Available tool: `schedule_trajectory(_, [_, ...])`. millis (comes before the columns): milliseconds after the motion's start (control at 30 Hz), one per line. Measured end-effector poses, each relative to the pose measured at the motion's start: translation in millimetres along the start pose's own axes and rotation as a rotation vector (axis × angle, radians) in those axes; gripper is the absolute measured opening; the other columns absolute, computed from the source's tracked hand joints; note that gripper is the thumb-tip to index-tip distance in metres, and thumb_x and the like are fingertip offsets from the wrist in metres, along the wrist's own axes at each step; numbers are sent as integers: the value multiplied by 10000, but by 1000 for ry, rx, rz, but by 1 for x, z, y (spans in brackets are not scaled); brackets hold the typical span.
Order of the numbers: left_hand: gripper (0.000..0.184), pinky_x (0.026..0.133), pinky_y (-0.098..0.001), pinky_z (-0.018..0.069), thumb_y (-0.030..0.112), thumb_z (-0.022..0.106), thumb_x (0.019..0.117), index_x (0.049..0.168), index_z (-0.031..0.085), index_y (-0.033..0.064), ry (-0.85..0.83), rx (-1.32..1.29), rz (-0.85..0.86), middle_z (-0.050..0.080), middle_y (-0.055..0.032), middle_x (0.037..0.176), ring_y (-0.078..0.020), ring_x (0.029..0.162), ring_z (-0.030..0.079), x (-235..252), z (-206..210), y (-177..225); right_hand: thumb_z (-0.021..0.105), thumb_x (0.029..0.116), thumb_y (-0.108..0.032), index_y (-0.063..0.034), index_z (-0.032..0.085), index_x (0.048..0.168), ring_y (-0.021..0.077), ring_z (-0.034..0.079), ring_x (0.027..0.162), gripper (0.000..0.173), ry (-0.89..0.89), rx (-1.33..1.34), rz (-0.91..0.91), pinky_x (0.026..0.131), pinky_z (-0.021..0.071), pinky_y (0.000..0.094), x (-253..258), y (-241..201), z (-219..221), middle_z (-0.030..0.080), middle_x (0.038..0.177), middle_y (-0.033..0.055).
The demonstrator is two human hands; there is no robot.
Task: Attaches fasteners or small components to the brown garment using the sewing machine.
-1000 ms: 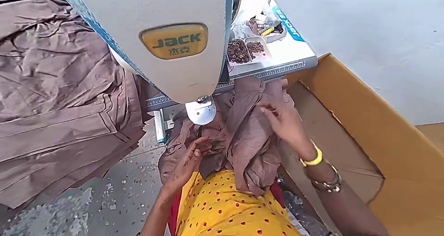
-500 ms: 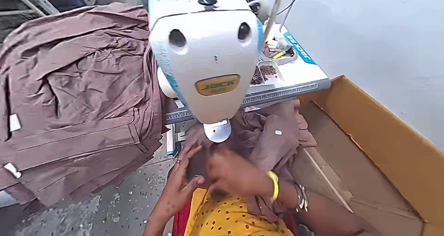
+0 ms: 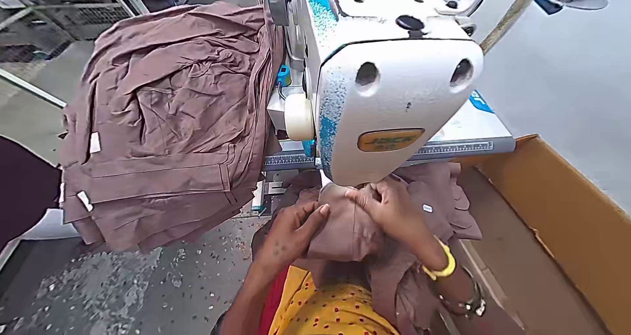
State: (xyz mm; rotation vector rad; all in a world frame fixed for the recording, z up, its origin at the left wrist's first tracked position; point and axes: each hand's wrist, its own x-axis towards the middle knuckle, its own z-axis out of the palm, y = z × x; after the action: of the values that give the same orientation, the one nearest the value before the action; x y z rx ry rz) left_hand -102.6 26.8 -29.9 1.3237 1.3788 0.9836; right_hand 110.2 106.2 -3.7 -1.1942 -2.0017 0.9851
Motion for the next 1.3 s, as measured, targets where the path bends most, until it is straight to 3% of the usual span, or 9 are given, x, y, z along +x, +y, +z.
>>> schedule_trajectory(100, [301,524,-191,443,274,578,1011,744,618,142,30,-181,-82,554,83,612,-8,541,528,13,17,1,666,955,-266,-84,607,1108,-22,502,677,245,-142,36,20,672,454,200,26,13,-16,527,758,-96])
schedule_trajectory(267, [354,584,-191,464,269,687,903,1119,491,68,235,-278,-70,526,29,835,-36,646,527,21,39,-6,595,969,-164,-46,563,1139,-37,566,811,210,-204,62,-19,749,486,174,41,12,-26,593,900,-40])
schedule_trajectory(533, [464,619,-226,516,305,700,895,1201,469,45,239,-208,-122,577,-5,898,-55,675,576,21,38,-2,585,960,-158,-13,552,1119,-55,551,786,218,-166,42,-85,723,476,150,36,19,-26,586,890,-33])
schedule_trajectory(700, [531,851,-219,546,508,550,1007,1207,557,16,66,-120,153,649,17,1062,8,949,627,-10,34,-24,616,982,-144,23,712,1111,250,709,919,233,211,-287,-106,813,570,446,43,45,-57,729,1019,168])
schedule_trajectory(800, [840,1075,-437,473,693,487,950,1355,574,-38,-80,170,224,643,-166,1311,-210,1254,594,-31,30,-33,623,965,-56,24,748,1035,420,697,918,164,471,-581,-134,784,552,574,55,78,-71,704,969,236])
schedule_trajectory(867, [796,1112,-514,432,643,542,946,1342,614,-44,-69,282,217,626,-216,1352,-303,1318,563,-33,33,-28,628,965,-55,16,758,1058,417,700,955,175,438,-649,-170,787,570,557,61,85,-68,706,1017,234])
schedule_trajectory(1000, [404,786,-214,537,402,550,1035,901,751,78,26,99,271,707,25,832,1,833,651,-20,39,-12,648,976,-97,15,749,1107,433,668,982,199,316,-716,-202,776,551,555,76,84,-57,678,1041,242])
schedule_trajectory(1133, [279,729,-217,598,386,548,1047,981,763,221,-359,-704,-58,756,75,890,-9,786,707,-20,23,0,627,965,-45,16,737,1111,454,653,1014,193,282,-789,-269,799,543,573,84,95,-53,657,1061,260])
schedule_trajectory(1300, [439,637,-325,539,383,509,1043,862,708,36,-188,179,27,651,-27,707,-102,637,627,-19,21,-30,662,971,-133,19,738,987,437,675,989,170,342,-685,-324,826,554,561,83,107,-58,689,1027,236])
